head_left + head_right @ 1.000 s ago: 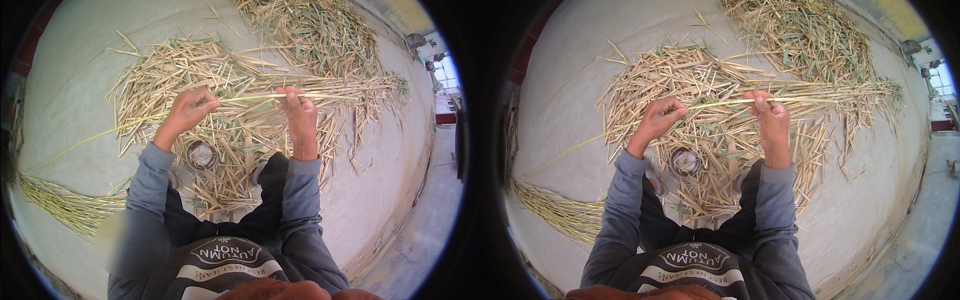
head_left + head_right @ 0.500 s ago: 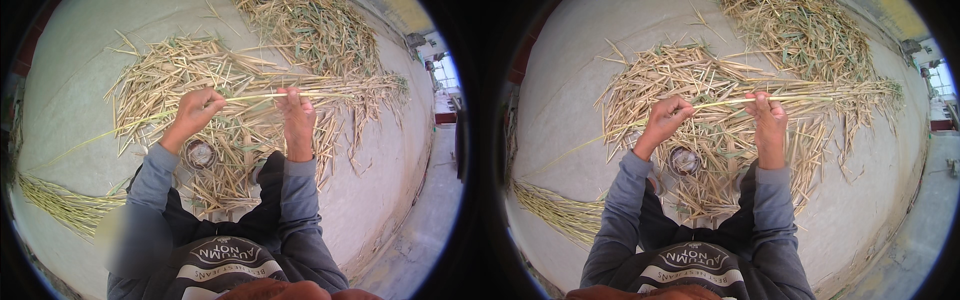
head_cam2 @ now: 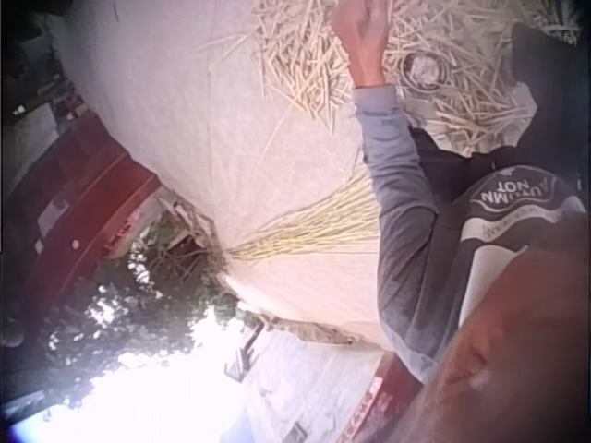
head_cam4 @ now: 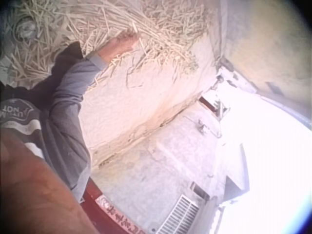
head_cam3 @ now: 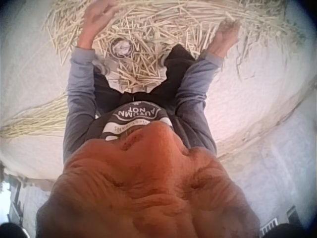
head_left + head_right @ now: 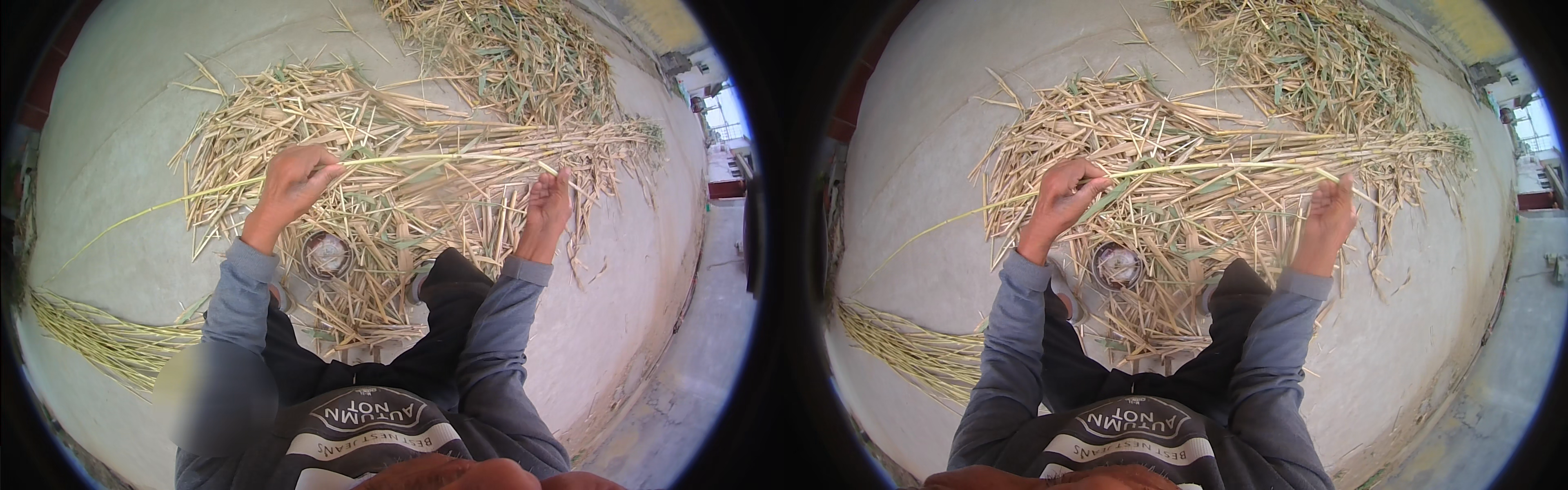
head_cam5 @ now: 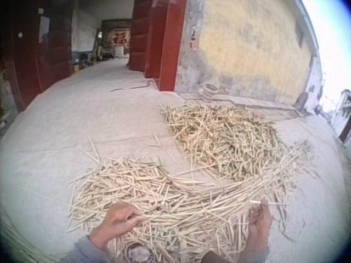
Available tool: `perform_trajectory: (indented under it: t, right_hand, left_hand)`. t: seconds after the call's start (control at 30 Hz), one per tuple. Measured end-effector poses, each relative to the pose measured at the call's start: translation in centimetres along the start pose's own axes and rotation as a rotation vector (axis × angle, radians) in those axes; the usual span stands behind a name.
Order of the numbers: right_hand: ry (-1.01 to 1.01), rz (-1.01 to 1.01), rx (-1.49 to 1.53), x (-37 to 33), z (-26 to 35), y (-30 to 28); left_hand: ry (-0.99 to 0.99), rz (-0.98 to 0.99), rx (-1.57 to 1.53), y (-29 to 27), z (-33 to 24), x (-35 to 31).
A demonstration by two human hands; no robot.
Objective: The person sits on a concrete floor and strips leaves from sugarcane stalks by hand. They pull the leaves off each stalk and drop the cleaned stalks to the left while the removed leaves accumulate on the floor.
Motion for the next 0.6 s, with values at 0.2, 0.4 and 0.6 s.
perform_trajectory:
  t: [0.2,0.4,0.6]
  right_hand:
    - [0.216,0.503,0.097,-3.4,-3.0,3.5]
    - [0.189,0.547,-0.003,-8.7,-6.6,9.2]
    - [0.145,0.341,-0.165,-8.4,-6.7,8.9]
  left_hand:
    - [-0.065,-0.013,-0.012,-0.2,0.7,-0.4]
    - [-0.172,0.025,-0.073,0.5,0.7,-0.5]
    - [0.083,-0.071,0.089,0.2,-1.3,-0.6]
Point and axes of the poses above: each hand's wrist, its own x-axis towards the middle knuckle, its own y-axis out of the palm, z = x × y, the point moved 5 cm from there along x, towards the middle knuckle, and after that the axes turned 3 degrees about -x, right-handed, at the moved point
